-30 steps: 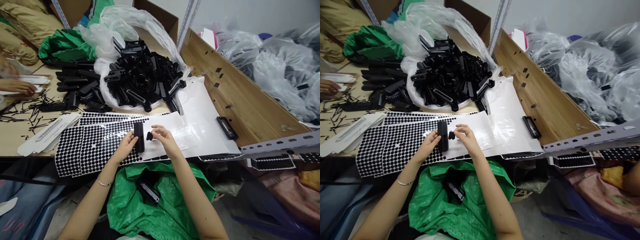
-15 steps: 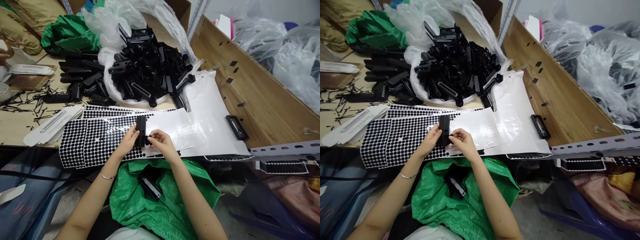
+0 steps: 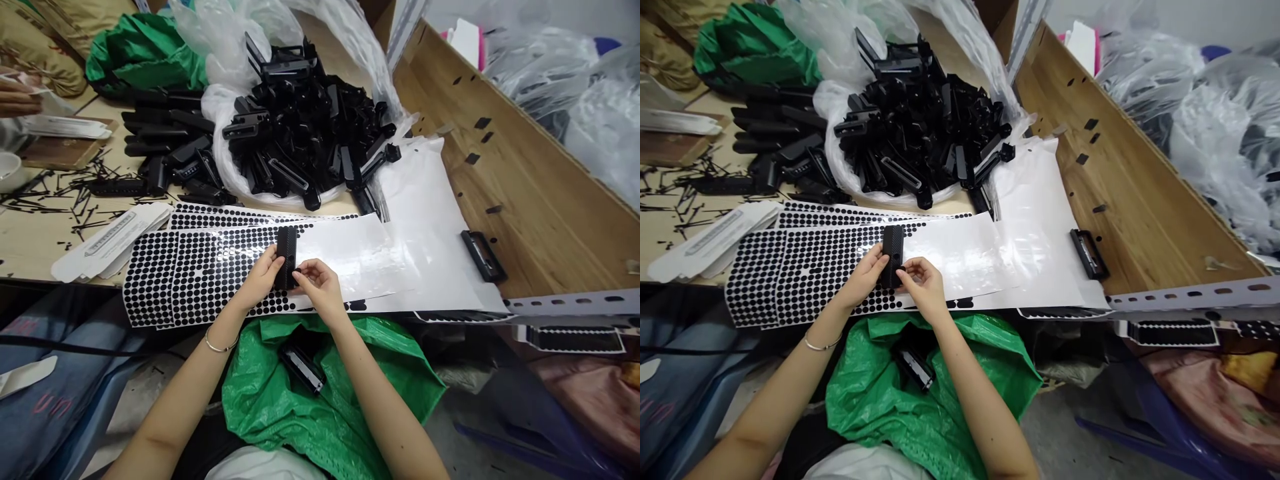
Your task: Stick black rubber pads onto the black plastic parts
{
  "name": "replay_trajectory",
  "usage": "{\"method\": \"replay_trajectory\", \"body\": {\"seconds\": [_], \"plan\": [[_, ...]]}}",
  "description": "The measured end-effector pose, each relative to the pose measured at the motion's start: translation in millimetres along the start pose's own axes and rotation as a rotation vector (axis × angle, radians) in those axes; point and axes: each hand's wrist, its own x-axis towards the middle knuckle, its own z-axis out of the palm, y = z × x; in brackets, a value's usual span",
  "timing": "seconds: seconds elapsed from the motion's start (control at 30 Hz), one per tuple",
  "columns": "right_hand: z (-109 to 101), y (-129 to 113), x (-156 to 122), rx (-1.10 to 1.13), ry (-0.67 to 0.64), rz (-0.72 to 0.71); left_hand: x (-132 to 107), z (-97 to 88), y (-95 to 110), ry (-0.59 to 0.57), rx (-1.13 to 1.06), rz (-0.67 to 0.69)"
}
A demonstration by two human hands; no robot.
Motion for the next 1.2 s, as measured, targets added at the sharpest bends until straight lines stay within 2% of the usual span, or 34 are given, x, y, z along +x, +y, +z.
{"method": "replay_trajectory", "body": {"seconds": [0.43,0.77,1.2], "plan": [[-0.1,0.0,-0.1,0.038,0.011,0.024,0.5,1.1,3.4,0.008,0.055,-0.010],[1.2,2.6,0.7,0.027,0.028,0.010,0.8,0.5,0.8,-0.010,0.017,-0.007],[2.5,7.1,-0.9,-0.101,0.105,-0.037,-2.1,-0.9,3.0,-0.013,0.102,0.028]]}}
